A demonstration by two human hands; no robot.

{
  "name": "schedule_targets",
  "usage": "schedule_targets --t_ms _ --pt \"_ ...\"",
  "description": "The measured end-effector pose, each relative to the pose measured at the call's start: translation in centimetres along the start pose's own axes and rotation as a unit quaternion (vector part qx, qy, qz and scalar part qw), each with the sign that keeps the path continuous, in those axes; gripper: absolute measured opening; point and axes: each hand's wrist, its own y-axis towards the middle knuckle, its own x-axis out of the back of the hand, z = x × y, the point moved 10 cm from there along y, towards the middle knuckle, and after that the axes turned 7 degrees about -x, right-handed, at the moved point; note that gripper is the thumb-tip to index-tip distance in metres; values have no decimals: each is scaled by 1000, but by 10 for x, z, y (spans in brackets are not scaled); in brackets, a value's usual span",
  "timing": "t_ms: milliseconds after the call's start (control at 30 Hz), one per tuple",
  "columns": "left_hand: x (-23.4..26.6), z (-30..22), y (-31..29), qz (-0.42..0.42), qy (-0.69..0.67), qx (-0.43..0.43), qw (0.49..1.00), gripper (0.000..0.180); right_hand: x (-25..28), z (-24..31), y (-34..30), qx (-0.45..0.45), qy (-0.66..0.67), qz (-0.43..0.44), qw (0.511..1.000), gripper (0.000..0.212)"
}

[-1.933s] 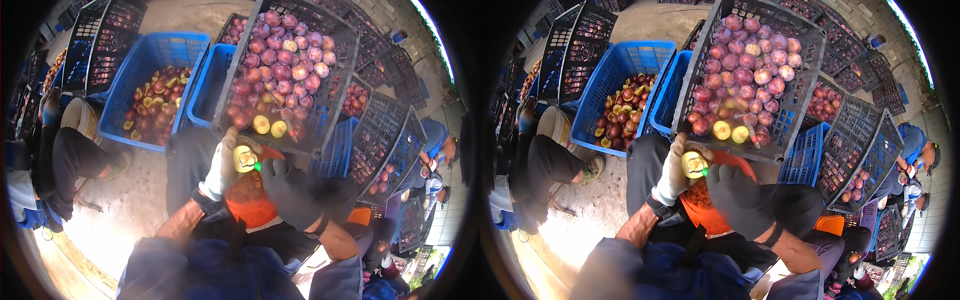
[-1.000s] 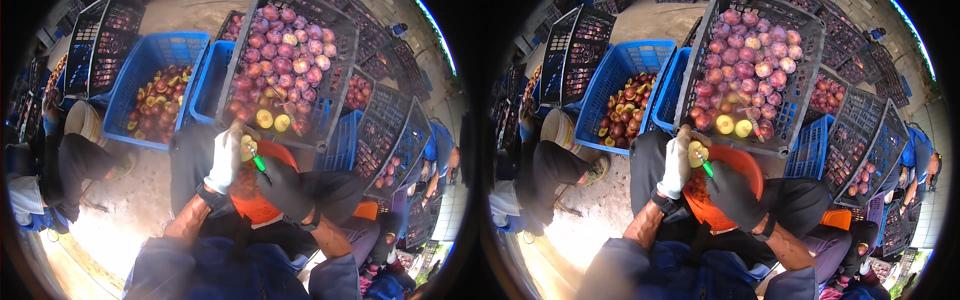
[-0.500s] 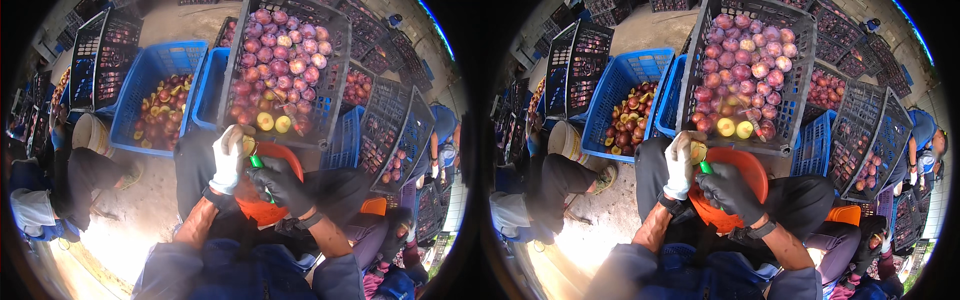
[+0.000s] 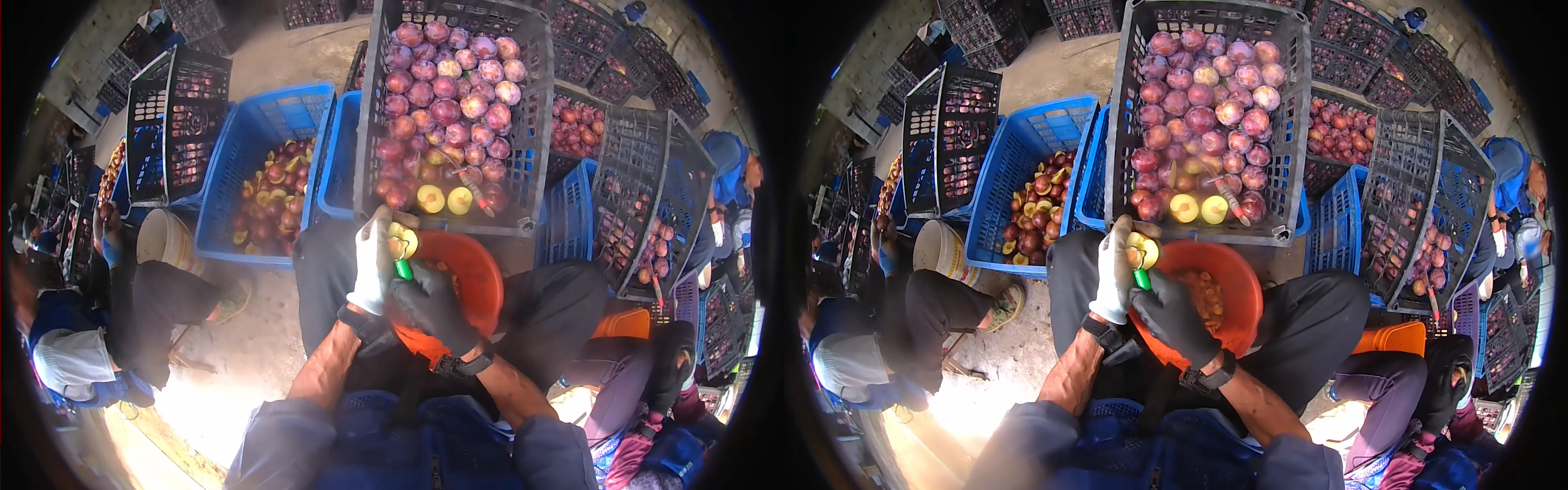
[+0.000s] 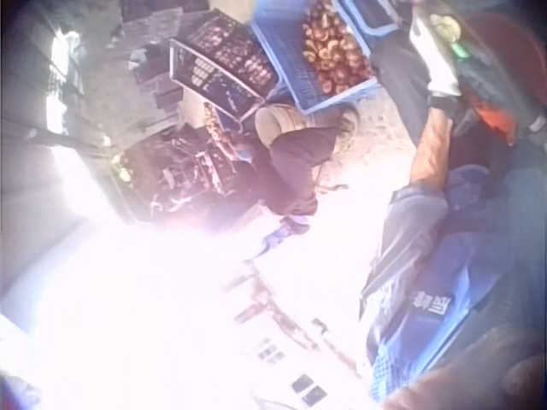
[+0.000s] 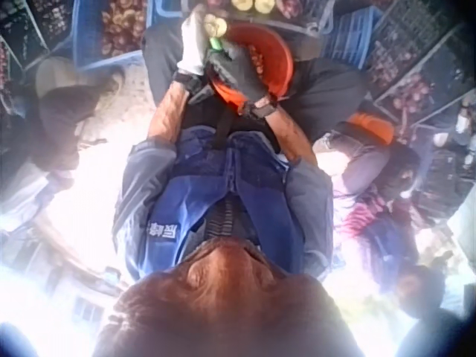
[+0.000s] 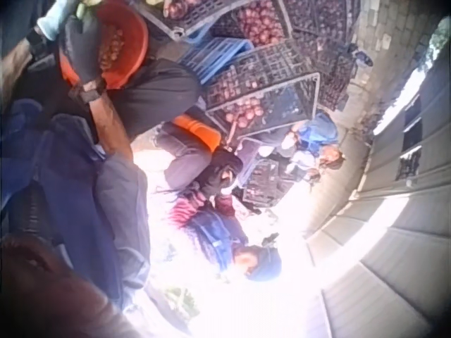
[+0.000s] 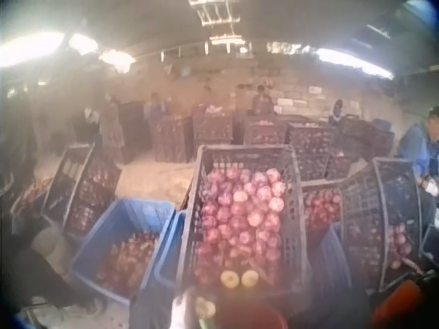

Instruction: The recorder uses a small knife to peel the skin off plums or similar fruits and place the peeled fruit into a central bucket.

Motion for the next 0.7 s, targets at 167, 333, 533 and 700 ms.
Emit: schedule_targets --t_ms 167,333,533,700 --pt "1 15 2 -62 -75 49 994 47 31 -15 -25 -40 -11 -6 999 11" --pt "-11 -22 3 73 -130 22 989 59 75 -63 -53 61 -594 -93 797 14" --pt "-19 -62 0 142 -141 -15 980 65 70 16 -51 154 -523 -94 833 14" --pt "22 -128 24 75 17 -49 996 43 35 86 -72 320 -607 -101 721 13"
